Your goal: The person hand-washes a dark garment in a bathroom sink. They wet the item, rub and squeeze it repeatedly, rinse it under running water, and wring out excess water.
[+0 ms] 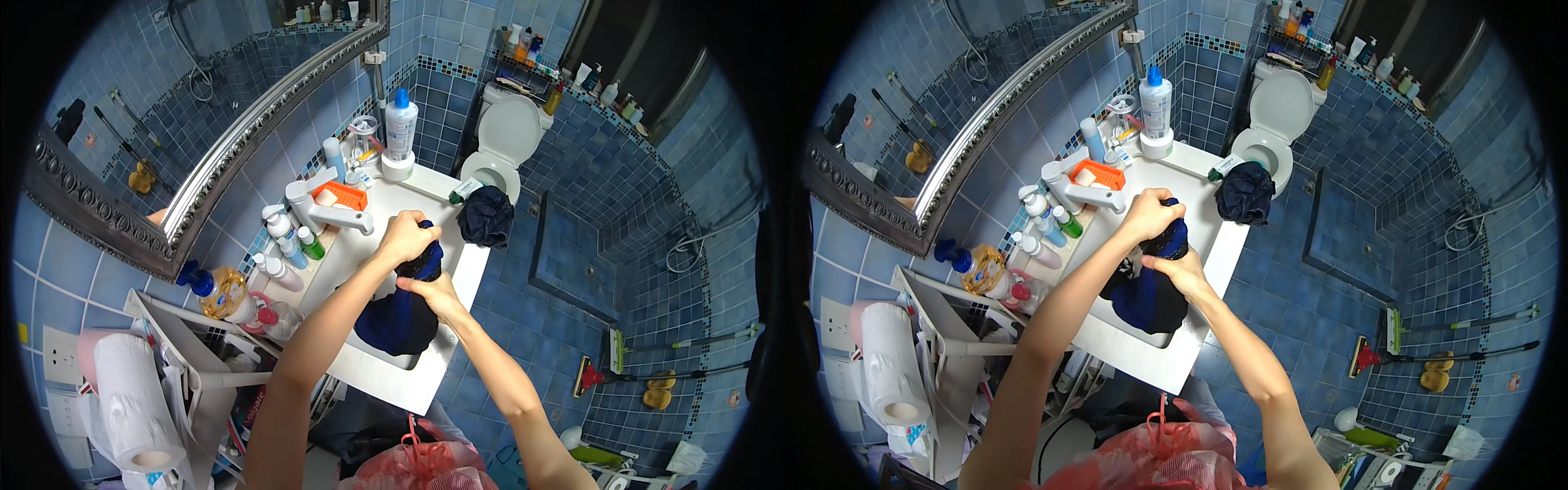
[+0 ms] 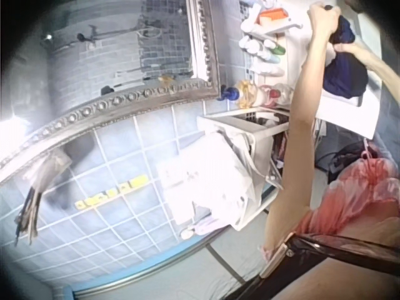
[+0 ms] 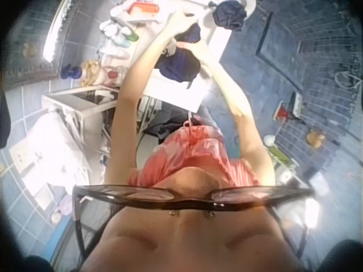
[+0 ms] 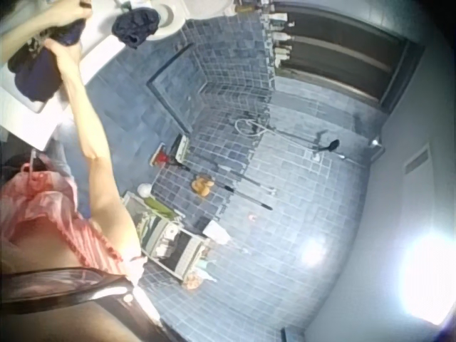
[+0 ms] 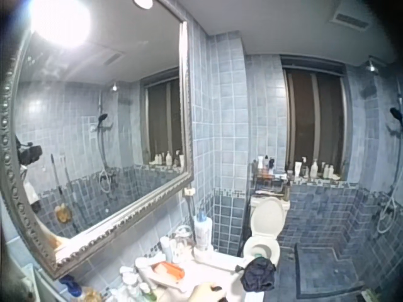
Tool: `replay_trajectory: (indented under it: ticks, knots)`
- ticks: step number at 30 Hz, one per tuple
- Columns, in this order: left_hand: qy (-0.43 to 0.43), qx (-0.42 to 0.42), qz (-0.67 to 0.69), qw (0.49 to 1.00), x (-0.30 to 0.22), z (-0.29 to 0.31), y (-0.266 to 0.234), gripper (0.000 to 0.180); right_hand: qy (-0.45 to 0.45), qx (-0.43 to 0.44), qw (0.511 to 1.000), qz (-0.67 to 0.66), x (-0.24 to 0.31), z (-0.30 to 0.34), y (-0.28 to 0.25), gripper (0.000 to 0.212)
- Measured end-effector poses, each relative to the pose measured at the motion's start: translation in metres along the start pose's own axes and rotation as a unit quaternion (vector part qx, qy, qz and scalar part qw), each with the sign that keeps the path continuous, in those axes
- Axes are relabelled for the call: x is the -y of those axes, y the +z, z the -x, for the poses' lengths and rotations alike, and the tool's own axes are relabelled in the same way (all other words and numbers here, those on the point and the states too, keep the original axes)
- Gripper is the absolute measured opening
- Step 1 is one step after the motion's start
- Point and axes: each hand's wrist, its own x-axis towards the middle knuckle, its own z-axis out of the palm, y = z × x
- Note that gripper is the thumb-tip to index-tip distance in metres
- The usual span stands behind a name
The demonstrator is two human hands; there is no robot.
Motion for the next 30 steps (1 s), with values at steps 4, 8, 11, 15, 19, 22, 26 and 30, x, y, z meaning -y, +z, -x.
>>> replay_trajectory:
  ticks: [4,8,11,15,19,22,26,30]
  knots:
    - [-0.036,-0.026,-0.085,0.995,0.02,-0.024,0.032,0.04,0.016,-0.109,0.989,0.096,-0.03,-0.031,-0.004,0.04]
    - [-0.066,-0.027,-0.06,0.996,0.025,-0.025,0.038,0.045,0.01,-0.193,0.962,0.192,-0.04,-0.039,-0.004,0.045]
    - [-0.004,-0.124,0.032,0.992,0.034,-0.01,0.046,0.063,-0.007,-0.139,0.988,0.072,-0.031,-0.031,-0.012,0.041]
    - [0.024,-0.199,0.175,0.964,0.058,0.062,0.062,0.096,0.058,-0.139,0.987,-0.049,-0.007,-0.023,-0.024,0.035]
    - [0.088,-0.122,-0.106,0.983,0.097,0.128,0.08,0.133,0.047,-0.059,0.981,-0.177,0.014,-0.015,-0.023,0.04]
    - [0.129,-0.172,-0.038,0.976,0.094,0.111,0.082,0.128,0.036,0.02,0.973,-0.226,0.037,0.003,0.001,0.051]
    - [0.12,-0.147,0.194,0.963,0.023,0.116,0.016,0.109,-0.036,0.081,0.973,-0.212,0.092,0.028,0.021,0.053]
    - [0.262,-0.126,0.239,0.926,-0.025,0.101,-0.031,0.06,-0.191,0.221,0.944,-0.157,0.162,0.041,0.038,0.061]
